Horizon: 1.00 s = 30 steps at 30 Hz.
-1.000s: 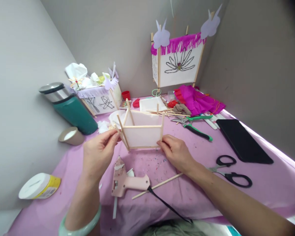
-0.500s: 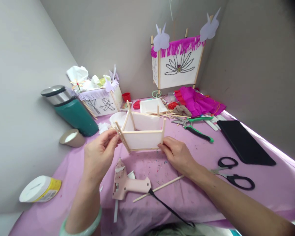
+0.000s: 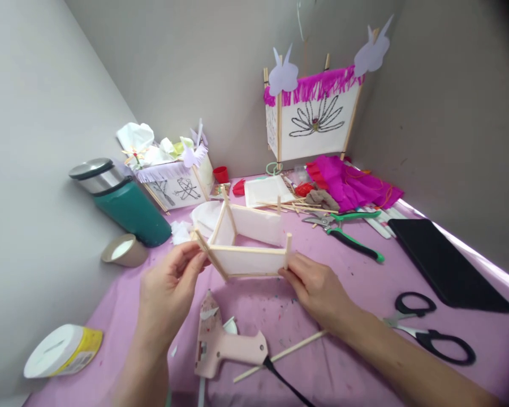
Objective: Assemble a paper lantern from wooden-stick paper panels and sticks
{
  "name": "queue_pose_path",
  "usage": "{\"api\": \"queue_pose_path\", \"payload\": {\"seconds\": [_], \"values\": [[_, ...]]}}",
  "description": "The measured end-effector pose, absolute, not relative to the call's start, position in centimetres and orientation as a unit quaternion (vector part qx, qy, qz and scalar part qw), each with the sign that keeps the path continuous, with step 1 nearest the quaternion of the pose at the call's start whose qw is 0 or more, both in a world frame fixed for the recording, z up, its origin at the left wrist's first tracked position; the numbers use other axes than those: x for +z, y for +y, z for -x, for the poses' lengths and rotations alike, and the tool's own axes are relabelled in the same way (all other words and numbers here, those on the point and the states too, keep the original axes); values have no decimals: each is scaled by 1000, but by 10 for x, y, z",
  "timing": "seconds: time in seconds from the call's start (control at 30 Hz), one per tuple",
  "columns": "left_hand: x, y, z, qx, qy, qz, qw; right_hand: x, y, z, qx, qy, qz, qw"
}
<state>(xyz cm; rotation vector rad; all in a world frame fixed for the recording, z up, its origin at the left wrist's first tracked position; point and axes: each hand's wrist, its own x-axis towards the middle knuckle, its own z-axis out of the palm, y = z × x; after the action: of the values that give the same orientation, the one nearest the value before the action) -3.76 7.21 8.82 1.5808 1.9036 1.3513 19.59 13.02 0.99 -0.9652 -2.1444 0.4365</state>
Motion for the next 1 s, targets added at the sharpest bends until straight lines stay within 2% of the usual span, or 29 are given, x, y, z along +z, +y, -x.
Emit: {"api": "queue_pose_path", "payload": {"seconds": [0.27,0.57,1.0], "values": [[86,72,48,415,682,-579,167,6,128,-198,180,-834,377,359],[104,80,44,436,623,-645,76,8,132,-198,173,-836,382,354],[115,84,40,425,623,-652,78,11,133,-197,193,-841,384,328]]}}
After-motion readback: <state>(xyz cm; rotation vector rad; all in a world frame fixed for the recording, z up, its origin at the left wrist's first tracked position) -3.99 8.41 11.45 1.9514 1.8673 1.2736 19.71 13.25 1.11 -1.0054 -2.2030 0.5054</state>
